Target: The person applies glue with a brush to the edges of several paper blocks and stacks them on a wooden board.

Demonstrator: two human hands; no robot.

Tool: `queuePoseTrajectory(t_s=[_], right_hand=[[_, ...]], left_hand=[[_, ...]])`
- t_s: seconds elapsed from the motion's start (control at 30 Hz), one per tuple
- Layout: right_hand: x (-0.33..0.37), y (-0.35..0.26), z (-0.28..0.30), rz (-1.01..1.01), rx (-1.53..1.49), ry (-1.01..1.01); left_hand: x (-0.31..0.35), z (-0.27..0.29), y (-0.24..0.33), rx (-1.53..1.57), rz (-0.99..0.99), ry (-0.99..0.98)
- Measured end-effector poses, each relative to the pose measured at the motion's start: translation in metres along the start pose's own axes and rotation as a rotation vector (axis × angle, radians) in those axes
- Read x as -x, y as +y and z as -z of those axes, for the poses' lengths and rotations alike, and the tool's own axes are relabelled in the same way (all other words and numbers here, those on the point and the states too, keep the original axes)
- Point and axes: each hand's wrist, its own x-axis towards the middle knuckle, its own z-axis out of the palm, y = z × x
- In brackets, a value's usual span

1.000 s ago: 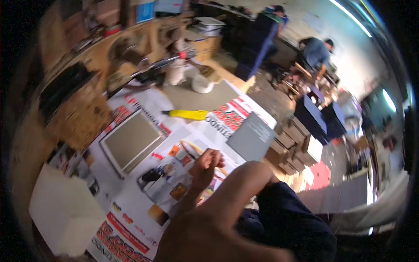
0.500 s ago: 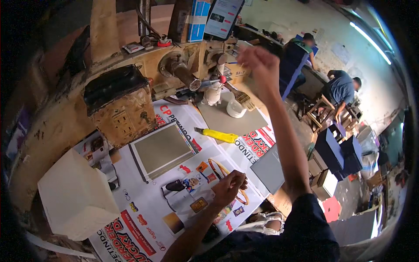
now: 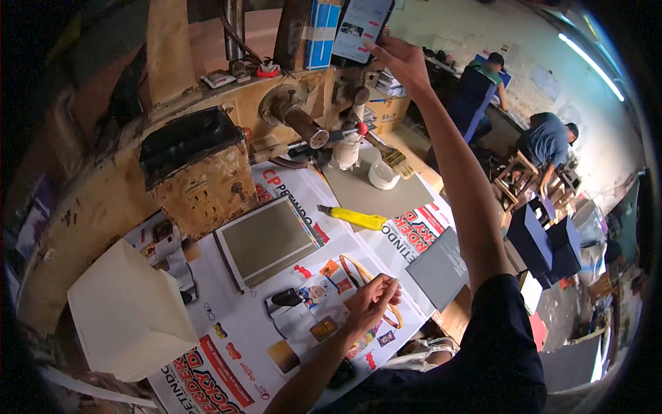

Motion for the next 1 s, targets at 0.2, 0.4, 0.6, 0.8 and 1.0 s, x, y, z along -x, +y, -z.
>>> queuePoseTrajectory(t_s=[0.2, 0.4, 0.6, 0.8, 1.0], right_hand=[[-0.003, 0.005, 0.006, 0.036, 0.292, 0.003], [0.005, -0.012, -0.003, -0.184, -0.040, 0.067], [-0.004, -0.011, 0.006, -0.209, 0.052, 0.112], [-0.016, -0.030, -0.005, -0.214, 0.248, 0.127], [-0.020, -0.024, -0.008, -0.228, 0.256, 0.232]], left_hand=[[-0.001, -0.003, 0.000, 0.033, -0.001, -0.012], [-0.001, 0.001, -0.005, 0.024, -0.031, -0.007], [-0.004, 0.000, -0.010, 0.023, -0.032, -0.021], [-0.003, 0.003, -0.009, 0.035, -0.036, -0.023], [-0.003, 0.000, -0.007, 0.027, -0.051, -0.019]])
